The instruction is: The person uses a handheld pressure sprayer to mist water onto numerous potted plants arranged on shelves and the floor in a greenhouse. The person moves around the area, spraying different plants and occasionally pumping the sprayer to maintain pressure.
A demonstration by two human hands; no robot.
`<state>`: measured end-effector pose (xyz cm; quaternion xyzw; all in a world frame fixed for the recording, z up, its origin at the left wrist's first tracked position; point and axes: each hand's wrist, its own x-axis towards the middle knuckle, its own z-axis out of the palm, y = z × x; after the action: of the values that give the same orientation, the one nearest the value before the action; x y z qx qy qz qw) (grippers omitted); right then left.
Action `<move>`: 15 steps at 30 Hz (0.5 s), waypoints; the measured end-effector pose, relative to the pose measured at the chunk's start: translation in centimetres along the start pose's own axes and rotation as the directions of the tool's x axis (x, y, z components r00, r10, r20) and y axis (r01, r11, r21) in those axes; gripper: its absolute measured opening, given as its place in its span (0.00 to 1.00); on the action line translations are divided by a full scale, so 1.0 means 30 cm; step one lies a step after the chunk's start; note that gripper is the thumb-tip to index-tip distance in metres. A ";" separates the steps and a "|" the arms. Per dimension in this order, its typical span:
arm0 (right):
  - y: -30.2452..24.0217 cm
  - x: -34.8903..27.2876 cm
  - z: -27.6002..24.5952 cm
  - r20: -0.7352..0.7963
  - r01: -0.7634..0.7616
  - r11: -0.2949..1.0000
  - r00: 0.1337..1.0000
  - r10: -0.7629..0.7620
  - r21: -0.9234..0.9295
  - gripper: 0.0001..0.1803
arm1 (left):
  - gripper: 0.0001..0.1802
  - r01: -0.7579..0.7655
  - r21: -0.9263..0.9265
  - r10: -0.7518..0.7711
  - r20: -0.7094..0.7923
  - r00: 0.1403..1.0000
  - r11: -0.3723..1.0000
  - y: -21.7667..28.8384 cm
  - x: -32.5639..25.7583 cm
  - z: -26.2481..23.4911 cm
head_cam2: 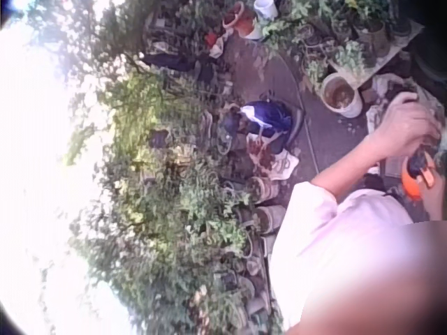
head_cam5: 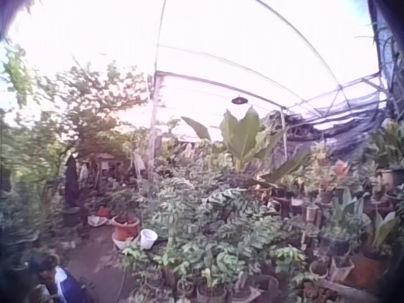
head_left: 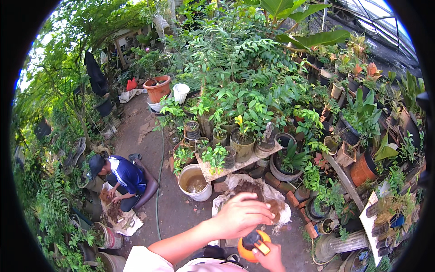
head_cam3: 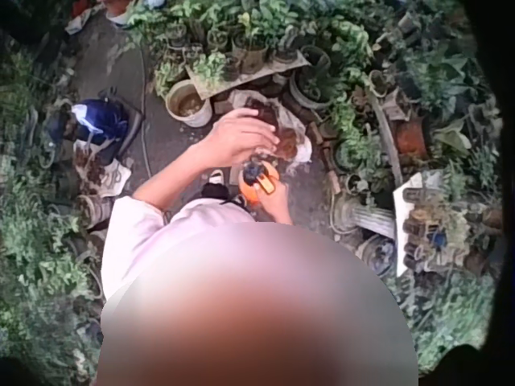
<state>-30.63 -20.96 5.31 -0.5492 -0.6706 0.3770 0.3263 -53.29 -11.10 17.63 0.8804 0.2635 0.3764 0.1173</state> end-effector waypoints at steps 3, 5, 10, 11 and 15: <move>0.003 0.010 0.006 0.003 0.060 0.992 0.998 -0.061 0.106 0.16 | 0.15 0.157 -0.095 -0.155 0.037 0.987 0.983 0.047 -0.100 0.145; -0.001 -0.005 0.030 0.004 0.048 0.993 0.999 -0.049 0.112 0.16 | 0.14 0.191 -0.096 -0.187 0.052 0.981 0.977 0.061 -0.175 0.228; -0.043 -0.014 0.097 -0.033 0.069 0.981 0.997 -0.064 0.182 0.16 | 0.13 0.137 -0.056 -0.129 0.133 0.983 0.989 0.042 -0.211 0.168; -0.055 -0.010 0.112 -0.020 0.067 0.983 0.998 -0.065 0.168 0.16 | 0.13 0.108 -0.030 -0.100 0.208 0.973 0.994 0.037 -0.192 0.107; -0.116 0.042 0.186 0.018 0.101 0.993 0.995 -0.102 0.057 0.15 | 0.17 -0.064 0.130 0.059 0.043 0.997 0.989 -0.005 -0.150 -0.184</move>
<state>-37.33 -20.94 5.53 -0.5013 -0.6901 0.3843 0.3532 -59.95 -13.41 18.68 0.9011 0.2582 0.3445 0.0524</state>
